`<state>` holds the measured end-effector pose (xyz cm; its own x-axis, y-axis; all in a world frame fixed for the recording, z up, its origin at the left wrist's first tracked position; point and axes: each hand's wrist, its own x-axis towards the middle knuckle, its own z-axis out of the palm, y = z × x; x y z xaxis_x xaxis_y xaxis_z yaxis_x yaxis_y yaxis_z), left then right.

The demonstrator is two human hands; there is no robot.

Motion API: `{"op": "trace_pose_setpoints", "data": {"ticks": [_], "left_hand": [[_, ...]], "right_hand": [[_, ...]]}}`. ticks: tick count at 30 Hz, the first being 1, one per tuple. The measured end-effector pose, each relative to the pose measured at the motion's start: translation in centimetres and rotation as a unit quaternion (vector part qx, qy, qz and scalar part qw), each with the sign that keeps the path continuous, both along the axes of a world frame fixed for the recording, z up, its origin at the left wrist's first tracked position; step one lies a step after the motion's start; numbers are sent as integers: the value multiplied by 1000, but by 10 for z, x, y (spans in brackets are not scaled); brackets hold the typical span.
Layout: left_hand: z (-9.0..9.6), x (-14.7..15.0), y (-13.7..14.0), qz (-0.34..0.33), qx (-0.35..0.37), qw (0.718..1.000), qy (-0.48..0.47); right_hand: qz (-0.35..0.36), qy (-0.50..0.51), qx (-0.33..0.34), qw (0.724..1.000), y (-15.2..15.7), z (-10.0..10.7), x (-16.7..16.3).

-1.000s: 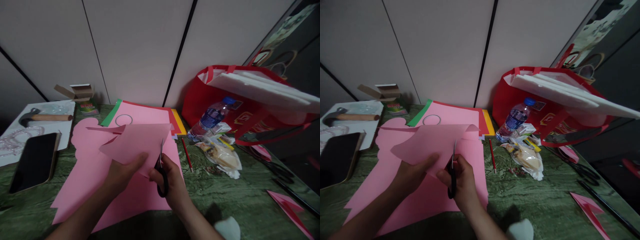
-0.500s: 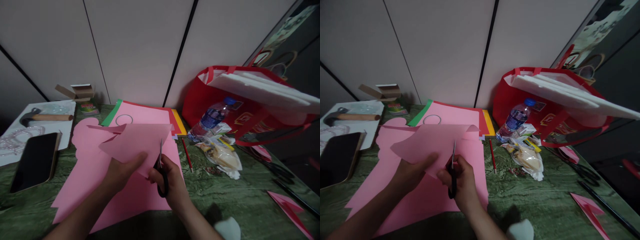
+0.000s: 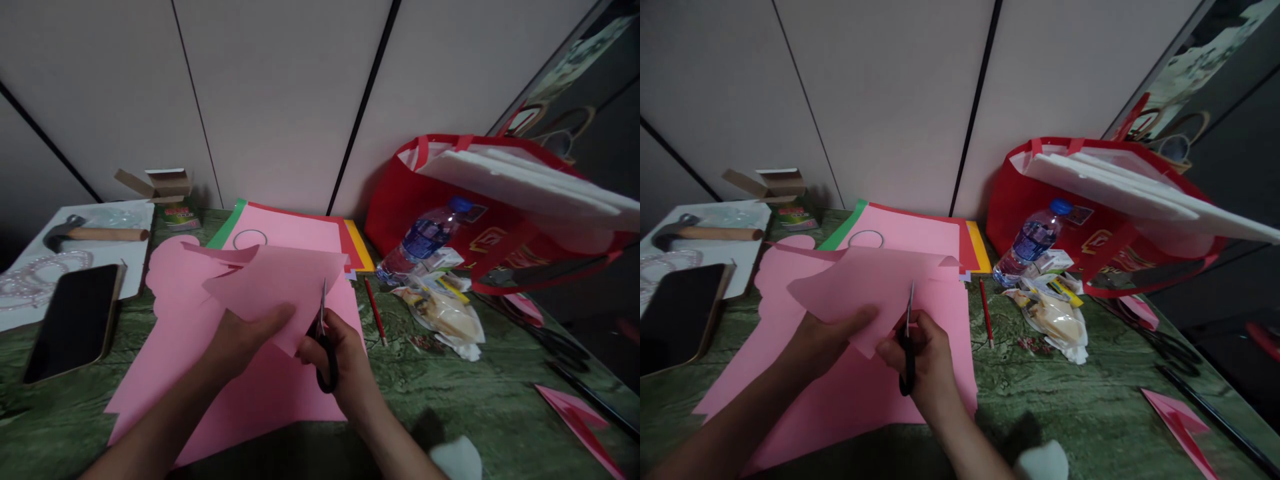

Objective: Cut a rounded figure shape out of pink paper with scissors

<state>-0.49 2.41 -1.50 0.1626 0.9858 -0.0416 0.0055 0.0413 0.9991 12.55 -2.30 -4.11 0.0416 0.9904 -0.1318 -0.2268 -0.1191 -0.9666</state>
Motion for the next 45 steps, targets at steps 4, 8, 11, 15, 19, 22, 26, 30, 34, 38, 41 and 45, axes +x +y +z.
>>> {"op": "trace_pose_setpoints", "data": {"ticks": [4, 8, 11, 15, 19, 22, 26, 30, 34, 38, 41, 45], "left_hand": [[0, -2, 0, 25, 11, 1000, 11], [1, -3, 2, -22, 6, 1000, 16], [2, -5, 5, -37, 16, 999, 14], [1, -6, 5, -48, 12, 999, 8], [1, -7, 5, -71, 1, 997, 4], [0, -8, 6, -91, -12, 996, -4], [-1, -9, 8, -68, -9, 998, -5], [-3, -11, 8, -82, -3, 997, -10], [-4, -11, 9, -87, -11, 996, -17], [-4, -11, 11, -67, -9, 998, -16], [-5, -12, 11, -64, -10, 998, -20], [-6, -14, 11, -61, -18, 997, -32]], "right_hand": [[5, 33, 18, 999, 1, -1, 3], [9, 36, 23, 999, 0, -2, 4], [9, 29, 26, 999, 0, -3, 4], [2, 25, 20, 999, 0, -5, 3], [0, 6, 11, 1000, 1, -5, 2], [5, -6, 5, 1000, 1, -3, 2], [2, -13, -8, 1000, 0, -1, 2], [1, -15, -9, 1000, 1, -1, 1], [-8, -7, 1, 1000, 0, -1, 0], [1, -12, -4, 1000, 0, 1, 1], [-2, -6, -7, 1000, 0, 1, 1], [0, 3, -12, 1000, 0, -1, 0]]}}
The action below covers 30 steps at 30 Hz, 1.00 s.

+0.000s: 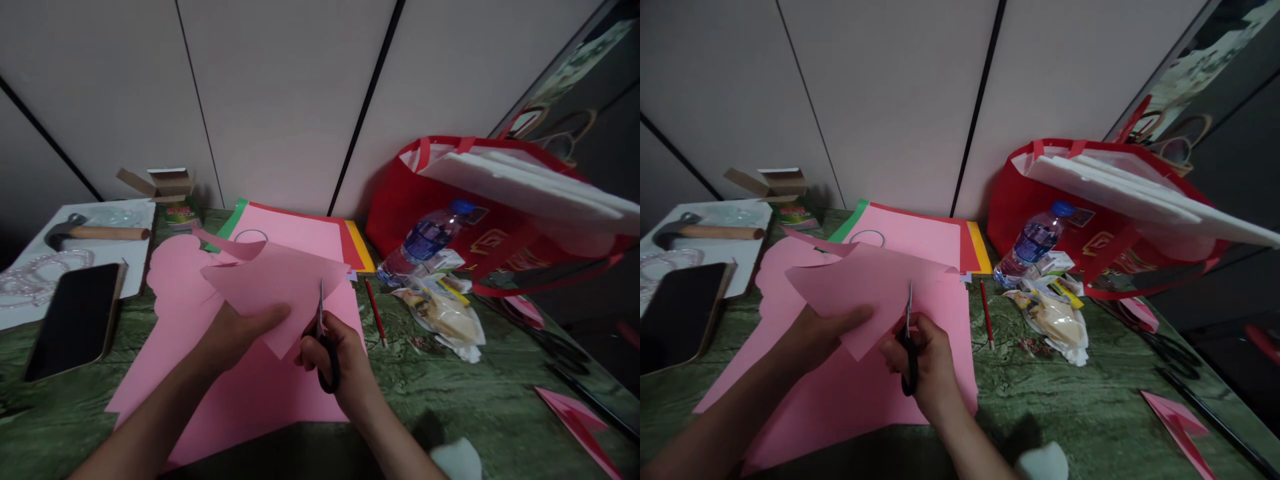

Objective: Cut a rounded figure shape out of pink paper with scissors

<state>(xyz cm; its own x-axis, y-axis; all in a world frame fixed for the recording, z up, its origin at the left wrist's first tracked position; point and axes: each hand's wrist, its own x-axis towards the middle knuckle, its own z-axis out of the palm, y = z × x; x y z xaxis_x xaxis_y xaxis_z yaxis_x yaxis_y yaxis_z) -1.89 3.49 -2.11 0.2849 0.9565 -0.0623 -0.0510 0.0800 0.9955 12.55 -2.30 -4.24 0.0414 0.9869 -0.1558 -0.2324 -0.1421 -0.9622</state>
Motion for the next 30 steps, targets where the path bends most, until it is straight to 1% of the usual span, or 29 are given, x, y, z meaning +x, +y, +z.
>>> {"op": "trace_pose_setpoints", "data": {"ticks": [4, 6, 10, 13, 15, 18, 22, 26, 30], "left_hand": [[-2, 0, 1, 17, -31, 999, -33], [-4, 0, 2, 32, -35, 998, -45], [-7, 0, 3, 54, -16, 997, -44], [-4, 3, 1, 64, 10, 998, -24], [1, 6, -1, 37, 19, 999, -7], [7, 11, -5, -32, 28, 999, 11], [7, 10, -6, -80, 53, 995, 18], [1, 5, -5, -104, 51, 993, 32], [-1, 5, -4, -109, 45, 993, 11]], "right_hand": [[3, 9, -10, 1000, 0, -2, 0], [4, 15, -15, 1000, 0, -3, 0], [1, 21, -18, 1000, -1, -4, 0], [-4, 24, -9, 1000, -1, -4, -1], [-6, 26, -2, 1000, -1, -3, -2], [-6, 33, 11, 999, 1, -1, -2], [4, 36, 42, 998, 2, -1, -1], [22, 65, 60, 996, 2, -2, 1], [21, 70, 63, 995, 1, -2, 2]]}}
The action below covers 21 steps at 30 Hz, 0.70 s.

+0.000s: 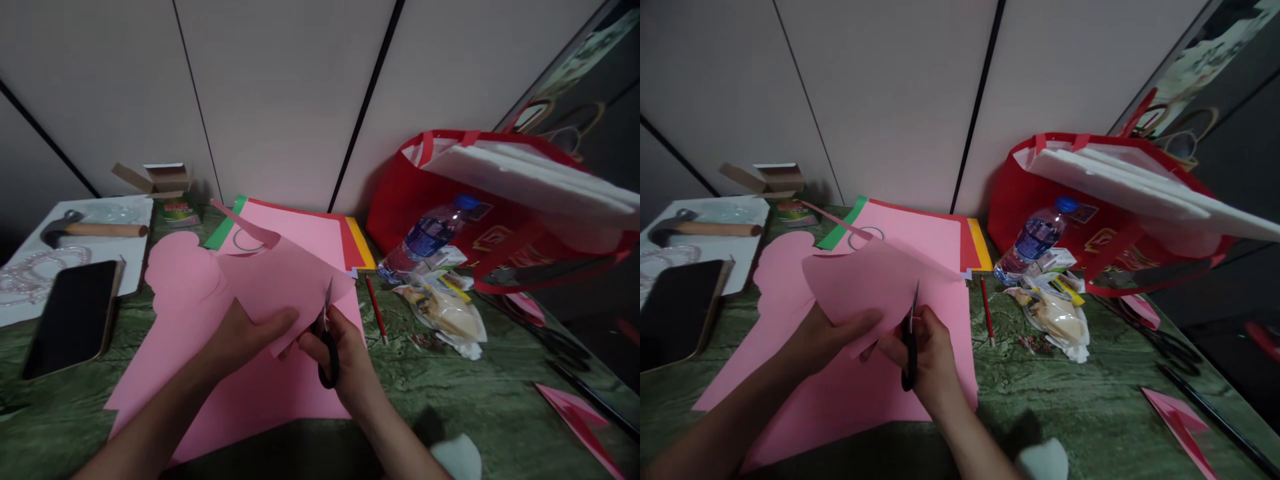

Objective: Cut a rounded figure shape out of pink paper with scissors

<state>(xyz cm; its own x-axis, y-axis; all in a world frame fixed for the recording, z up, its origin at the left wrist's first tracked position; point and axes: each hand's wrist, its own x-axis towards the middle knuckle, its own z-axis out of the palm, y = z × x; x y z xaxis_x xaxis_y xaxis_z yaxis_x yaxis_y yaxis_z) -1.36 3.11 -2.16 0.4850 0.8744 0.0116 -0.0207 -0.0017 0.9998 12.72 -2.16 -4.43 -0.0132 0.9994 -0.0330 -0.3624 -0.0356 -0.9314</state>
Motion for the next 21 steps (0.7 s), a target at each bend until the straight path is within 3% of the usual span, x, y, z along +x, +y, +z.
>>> {"op": "trace_pose_setpoints", "data": {"ticks": [21], "left_hand": [[-2, -3, 2, -14, -26, 999, -38]], "right_hand": [[-35, -89, -37, 995, -1, 1, 1]]}}
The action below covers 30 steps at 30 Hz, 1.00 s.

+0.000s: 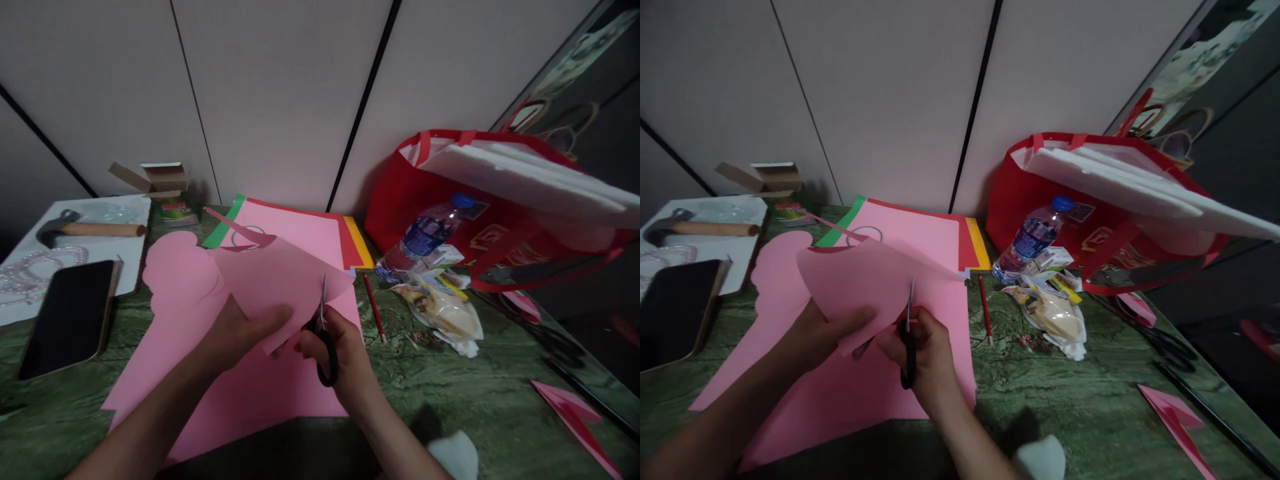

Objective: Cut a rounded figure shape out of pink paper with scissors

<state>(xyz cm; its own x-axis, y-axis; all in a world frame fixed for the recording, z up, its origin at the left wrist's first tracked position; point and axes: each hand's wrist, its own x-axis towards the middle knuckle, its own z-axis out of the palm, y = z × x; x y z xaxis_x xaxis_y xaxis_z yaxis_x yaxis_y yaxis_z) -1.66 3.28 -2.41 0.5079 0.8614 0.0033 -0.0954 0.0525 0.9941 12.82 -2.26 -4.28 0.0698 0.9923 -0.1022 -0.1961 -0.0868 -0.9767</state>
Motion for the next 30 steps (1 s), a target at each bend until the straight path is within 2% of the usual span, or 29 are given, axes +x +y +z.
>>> {"op": "trace_pose_setpoints", "data": {"ticks": [12, 30], "left_hand": [[-2, 0, 3, 7, -15, 1000, -17], [6, 1, 2, 23, -24, 999, -38]], "right_hand": [[2, -3, -10, 1000, 1, -7, 1], [-9, 0, -22, 1000, 0, -7, 0]]}}
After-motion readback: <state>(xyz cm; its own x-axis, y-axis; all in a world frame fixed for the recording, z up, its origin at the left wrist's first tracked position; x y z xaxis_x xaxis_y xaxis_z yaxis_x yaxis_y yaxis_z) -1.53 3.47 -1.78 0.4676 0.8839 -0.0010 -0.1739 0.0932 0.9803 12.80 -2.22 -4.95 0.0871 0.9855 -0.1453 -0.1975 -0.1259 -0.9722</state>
